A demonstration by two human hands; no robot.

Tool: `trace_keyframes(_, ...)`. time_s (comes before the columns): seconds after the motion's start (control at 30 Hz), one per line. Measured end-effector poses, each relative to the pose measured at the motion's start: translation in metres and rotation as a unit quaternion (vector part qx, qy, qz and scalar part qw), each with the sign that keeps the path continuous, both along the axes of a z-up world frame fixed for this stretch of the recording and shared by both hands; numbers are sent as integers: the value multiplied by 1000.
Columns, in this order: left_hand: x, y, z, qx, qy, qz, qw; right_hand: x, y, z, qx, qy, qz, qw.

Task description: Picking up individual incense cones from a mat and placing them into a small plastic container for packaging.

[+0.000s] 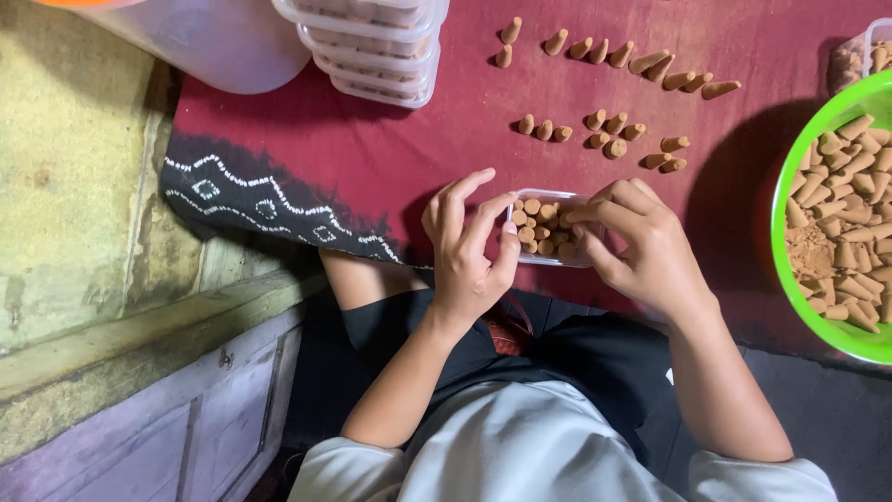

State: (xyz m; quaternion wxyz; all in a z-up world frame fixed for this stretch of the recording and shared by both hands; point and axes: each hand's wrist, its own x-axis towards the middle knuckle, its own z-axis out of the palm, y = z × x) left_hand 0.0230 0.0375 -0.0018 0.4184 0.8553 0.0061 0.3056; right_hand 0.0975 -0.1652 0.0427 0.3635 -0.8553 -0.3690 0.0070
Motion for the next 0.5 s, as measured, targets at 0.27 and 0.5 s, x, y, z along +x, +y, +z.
trace_keyframes(0.27, 25, 14, 16, -35, 0, -30, 999, 19, 4, -3, 36, -7, -30, 999)
trace_keyframes(0.5, 56, 25, 18, -17, -20, -31, 999, 50, 11, -8, 40, -22, -52, 998)
